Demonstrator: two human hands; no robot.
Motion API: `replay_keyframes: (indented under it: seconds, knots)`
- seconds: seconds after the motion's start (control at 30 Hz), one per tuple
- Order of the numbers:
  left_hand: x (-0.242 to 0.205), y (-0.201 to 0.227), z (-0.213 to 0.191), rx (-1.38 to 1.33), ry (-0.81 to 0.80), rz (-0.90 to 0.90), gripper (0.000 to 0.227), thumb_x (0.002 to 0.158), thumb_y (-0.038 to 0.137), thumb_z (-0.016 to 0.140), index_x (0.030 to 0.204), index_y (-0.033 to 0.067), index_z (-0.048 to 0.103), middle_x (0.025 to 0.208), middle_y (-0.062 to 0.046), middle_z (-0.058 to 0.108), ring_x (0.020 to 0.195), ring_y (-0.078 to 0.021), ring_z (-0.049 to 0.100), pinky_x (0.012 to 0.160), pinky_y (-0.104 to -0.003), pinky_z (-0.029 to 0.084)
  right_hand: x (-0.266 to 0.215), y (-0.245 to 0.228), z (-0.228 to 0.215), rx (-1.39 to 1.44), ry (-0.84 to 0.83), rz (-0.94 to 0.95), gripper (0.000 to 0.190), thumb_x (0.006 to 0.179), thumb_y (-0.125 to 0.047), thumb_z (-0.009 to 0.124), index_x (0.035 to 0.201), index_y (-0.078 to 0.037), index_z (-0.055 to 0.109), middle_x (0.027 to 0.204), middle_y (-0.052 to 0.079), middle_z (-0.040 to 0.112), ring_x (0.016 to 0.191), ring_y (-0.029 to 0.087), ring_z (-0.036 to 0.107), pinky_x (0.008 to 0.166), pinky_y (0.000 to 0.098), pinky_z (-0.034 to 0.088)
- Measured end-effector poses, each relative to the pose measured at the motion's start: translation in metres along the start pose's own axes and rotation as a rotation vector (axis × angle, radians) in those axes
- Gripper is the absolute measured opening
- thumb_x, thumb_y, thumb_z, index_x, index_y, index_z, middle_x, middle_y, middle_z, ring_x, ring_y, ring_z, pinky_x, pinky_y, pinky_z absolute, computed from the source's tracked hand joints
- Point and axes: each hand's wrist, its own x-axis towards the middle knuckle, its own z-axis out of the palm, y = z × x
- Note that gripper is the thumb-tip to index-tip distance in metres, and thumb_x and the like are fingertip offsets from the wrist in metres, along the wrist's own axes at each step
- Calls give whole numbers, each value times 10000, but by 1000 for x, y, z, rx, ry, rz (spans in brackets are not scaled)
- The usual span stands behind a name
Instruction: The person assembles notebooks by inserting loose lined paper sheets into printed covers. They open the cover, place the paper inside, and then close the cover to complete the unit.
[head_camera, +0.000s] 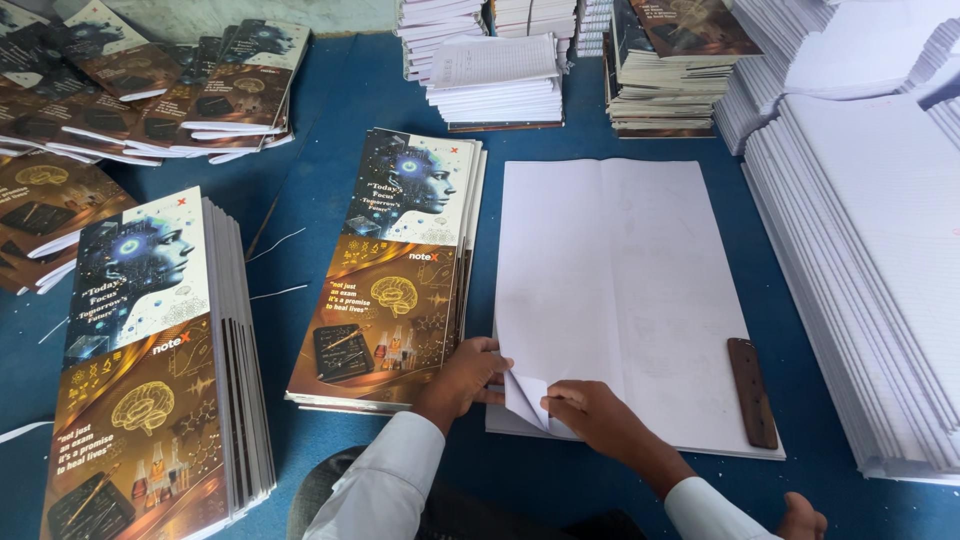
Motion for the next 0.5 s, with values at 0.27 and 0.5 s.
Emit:
replay_keyframes:
  seconds: [0.27,0.5]
  knots:
    - [1,0,-1,247,136,53,656,894,263,673,1443,-10,438,1245,-212,654,1100,-314,701,823,-443,616,8,13,-3,93,157,-44,278,893,-307,720,884,-41,797,709,99,724,619,171,592,569,298,455]
    - [8,-4,1,643,357,328,478,908,424,655,1182,34,682,1074,-175,720,971,-309,707,867,-417,550,10,11,-4,107,187,56,305,828,-348,795,822,-44,774,650,91,683,557,178,553,518,313,395]
